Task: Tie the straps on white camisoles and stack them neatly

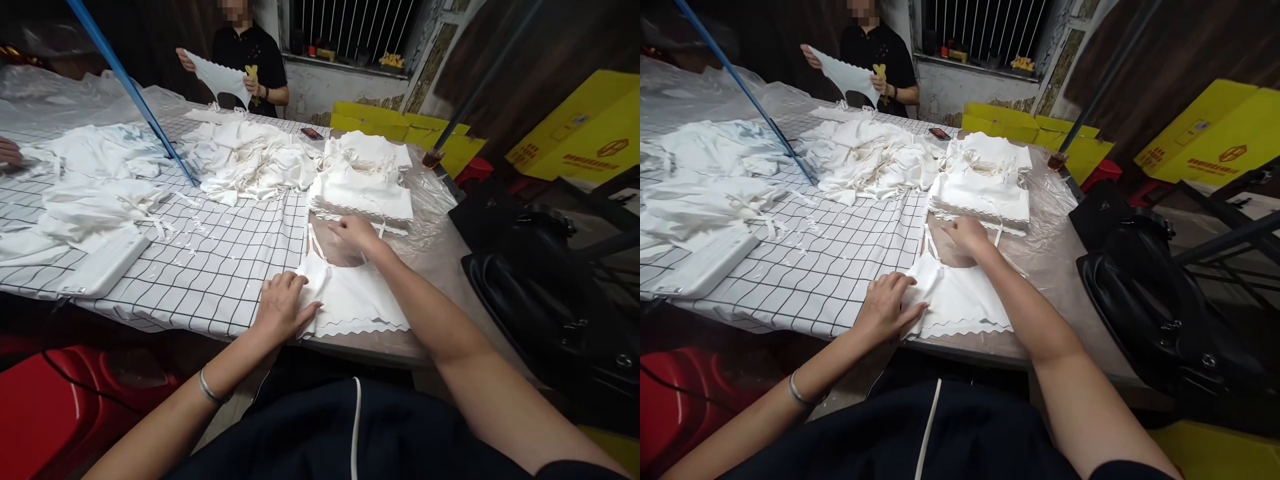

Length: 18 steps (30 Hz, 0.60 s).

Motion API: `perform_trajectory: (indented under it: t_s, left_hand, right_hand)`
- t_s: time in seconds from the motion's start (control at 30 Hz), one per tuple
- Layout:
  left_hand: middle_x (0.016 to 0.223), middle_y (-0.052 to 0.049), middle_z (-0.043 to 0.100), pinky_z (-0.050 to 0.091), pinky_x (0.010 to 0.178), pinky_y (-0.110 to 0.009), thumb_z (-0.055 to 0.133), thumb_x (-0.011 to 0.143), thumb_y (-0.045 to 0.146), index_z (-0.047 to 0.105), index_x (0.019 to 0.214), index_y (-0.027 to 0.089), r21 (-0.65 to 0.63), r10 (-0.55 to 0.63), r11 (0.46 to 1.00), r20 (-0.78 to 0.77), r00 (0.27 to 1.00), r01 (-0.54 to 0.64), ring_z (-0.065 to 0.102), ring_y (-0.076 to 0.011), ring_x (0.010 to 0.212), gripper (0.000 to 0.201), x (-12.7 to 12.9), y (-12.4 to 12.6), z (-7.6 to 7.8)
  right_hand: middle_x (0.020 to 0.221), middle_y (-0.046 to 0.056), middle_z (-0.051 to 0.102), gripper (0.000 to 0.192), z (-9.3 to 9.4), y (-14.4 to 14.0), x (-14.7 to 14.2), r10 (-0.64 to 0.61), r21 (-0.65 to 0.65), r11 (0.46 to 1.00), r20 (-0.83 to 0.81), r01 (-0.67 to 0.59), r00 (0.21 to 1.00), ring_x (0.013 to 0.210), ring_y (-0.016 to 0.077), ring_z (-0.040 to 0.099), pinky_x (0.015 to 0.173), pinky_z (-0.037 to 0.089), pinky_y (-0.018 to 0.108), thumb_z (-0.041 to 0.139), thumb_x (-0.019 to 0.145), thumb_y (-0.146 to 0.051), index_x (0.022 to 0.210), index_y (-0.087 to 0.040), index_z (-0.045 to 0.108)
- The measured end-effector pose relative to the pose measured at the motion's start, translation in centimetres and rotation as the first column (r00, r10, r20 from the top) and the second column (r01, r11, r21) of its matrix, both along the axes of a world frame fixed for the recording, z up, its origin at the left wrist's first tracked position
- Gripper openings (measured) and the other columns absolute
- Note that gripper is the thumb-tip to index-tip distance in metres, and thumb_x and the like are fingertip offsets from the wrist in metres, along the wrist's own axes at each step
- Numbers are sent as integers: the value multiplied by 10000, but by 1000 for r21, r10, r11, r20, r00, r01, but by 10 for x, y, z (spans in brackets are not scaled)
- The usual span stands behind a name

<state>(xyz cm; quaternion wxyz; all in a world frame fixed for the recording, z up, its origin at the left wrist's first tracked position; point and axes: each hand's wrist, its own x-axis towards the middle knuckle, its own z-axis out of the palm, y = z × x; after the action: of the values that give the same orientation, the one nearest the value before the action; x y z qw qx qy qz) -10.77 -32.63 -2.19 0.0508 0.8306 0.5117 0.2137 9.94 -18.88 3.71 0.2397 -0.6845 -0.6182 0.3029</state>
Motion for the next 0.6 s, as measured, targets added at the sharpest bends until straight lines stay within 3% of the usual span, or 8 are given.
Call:
perform_trajectory:
  t_s: [0.03, 0.1, 0.2, 0.3, 0.4, 0.5, 0.6]
  left_hand:
    - [1047, -112, 626, 403, 777, -398, 611, 843, 497, 602, 1065, 189, -5, -20, 1000, 10, 1000, 20, 549, -273, 938, 380, -3, -5, 0]
    - [1022, -98, 610, 408, 759, -379, 628, 828, 497, 592, 1051, 189, -7, -92, 996, 33, 995, 92, 542, -255, 906, 382, -10, -20, -3]
    - [993, -80, 607, 412, 742, -362, 575, 888, 399, 598, 1041, 204, 8, -190, 982, 51, 980, 190, 539, -231, 868, 249, -17, -38, -8]
    - [929, -71, 620, 416, 724, -350, 461, 942, 242, 616, 994, 208, 66, -221, 974, 49, 974, 218, 540, -216, 838, 167, -18, -42, -12]
    - [868, -72, 617, 424, 682, -334, 416, 934, 165, 625, 964, 201, 163, -231, 961, 38, 972, 222, 530, -199, 772, 214, -15, -36, -13]
    - [790, -64, 588, 423, 665, -330, 408, 924, 146, 637, 916, 202, 262, -172, 952, 31, 985, 158, 507, -187, 717, 236, -16, -33, -12]
    - [750, -58, 561, 412, 652, -335, 426, 903, 155, 654, 852, 202, 261, -124, 958, -2, 992, 120, 496, -188, 691, 239, -25, -35, -11]
  right_hand:
    - [566, 22, 526, 375, 1, -19, 18, -2, 110, 994, 128, -13, 992, 633, 190, 521, 593, 354, 304, 691, 775, -399, 527, -217, 477]
    - [601, 13, 552, 353, -4, -64, 58, -77, 187, 982, 210, 37, 975, 611, 179, 511, 575, 335, 300, 653, 769, -470, 577, -224, 488]
    - [625, 10, 580, 312, -23, -135, 114, -304, 127, 952, 245, 280, 921, 594, 187, 523, 564, 356, 302, 663, 691, -522, 654, -237, 544]
    - [662, 21, 599, 328, -42, -182, 139, -436, 102, 899, 303, 426, 847, 621, 207, 549, 581, 379, 314, 680, 629, -540, 693, -240, 564]
    - [659, 21, 601, 296, -50, -195, 135, -440, 108, 897, 303, 428, 845, 618, 201, 549, 583, 378, 310, 647, 654, -521, 680, -238, 564]
    - [611, 6, 596, 203, -46, -193, 127, -372, 65, 927, 285, 369, 884, 575, 175, 530, 566, 365, 292, 601, 694, -420, 630, -233, 555]
    - [568, -7, 583, 184, -40, -197, 129, -334, 0, 935, 328, 354, 884, 554, 165, 525, 544, 353, 278, 590, 712, -368, 602, -227, 551]
